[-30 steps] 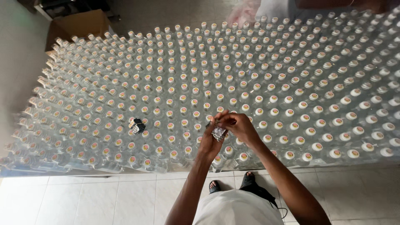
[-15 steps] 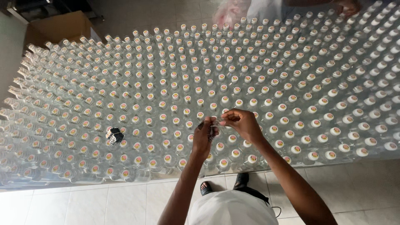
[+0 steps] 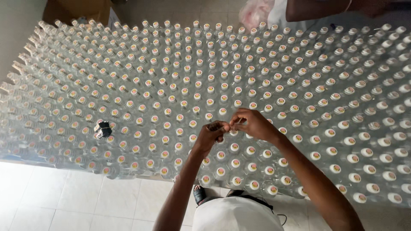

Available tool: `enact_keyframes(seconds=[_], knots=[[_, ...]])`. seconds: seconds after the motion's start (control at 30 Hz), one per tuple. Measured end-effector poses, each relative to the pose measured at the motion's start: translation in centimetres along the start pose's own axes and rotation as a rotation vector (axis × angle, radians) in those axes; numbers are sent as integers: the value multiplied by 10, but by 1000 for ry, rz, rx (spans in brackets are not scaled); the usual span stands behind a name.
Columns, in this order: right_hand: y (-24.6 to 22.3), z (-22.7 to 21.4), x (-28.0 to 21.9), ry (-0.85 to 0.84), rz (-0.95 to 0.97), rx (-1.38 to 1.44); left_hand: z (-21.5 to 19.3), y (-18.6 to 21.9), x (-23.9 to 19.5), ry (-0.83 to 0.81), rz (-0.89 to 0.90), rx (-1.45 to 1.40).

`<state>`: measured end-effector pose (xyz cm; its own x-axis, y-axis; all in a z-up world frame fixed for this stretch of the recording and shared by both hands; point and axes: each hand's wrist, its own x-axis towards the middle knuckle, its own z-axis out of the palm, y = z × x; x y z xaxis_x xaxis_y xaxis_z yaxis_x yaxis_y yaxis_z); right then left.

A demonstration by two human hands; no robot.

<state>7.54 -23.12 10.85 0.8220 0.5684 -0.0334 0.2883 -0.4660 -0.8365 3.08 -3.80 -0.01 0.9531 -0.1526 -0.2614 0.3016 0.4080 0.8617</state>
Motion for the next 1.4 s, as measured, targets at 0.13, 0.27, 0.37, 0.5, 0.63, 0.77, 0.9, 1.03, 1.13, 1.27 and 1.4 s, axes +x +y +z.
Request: enact_keyframes(seconds=[0.13,0.27,0.37,0.5,0.63,0.77,0.9,1.03,1.13,1.27,1.4], knots=[[28,-22,29,-94,-57,2,4,25,21,55,106,148],[56,-29,59,-113,-145,-90,-3,27,47,175,240,301],[76,-25,81,-85,-208,-151,-4,23,64,308,293,596],[103,-14,101,-69,-312,-226,2,20,73,394,294,917],[110,-7,105,-75,-365,-276,-1,13,84,415,253,965],[104,-8,99,-79,-365,-284,-1,17,85,399,147,1063],[102,-7,94,-124,-403,-275,-13,8,98,343,55,1170],[89,-7,90,-145,-432,-305,-16,6,104,311,5,1250],[104,2,93,-142,-410,-431,-14,9,100,269,19,1312],[116,11,96,-180,-343,-577,-11,19,91,205,9,1302],[110,16,92,-190,-295,-611,-5,36,75,214,38,1191]])
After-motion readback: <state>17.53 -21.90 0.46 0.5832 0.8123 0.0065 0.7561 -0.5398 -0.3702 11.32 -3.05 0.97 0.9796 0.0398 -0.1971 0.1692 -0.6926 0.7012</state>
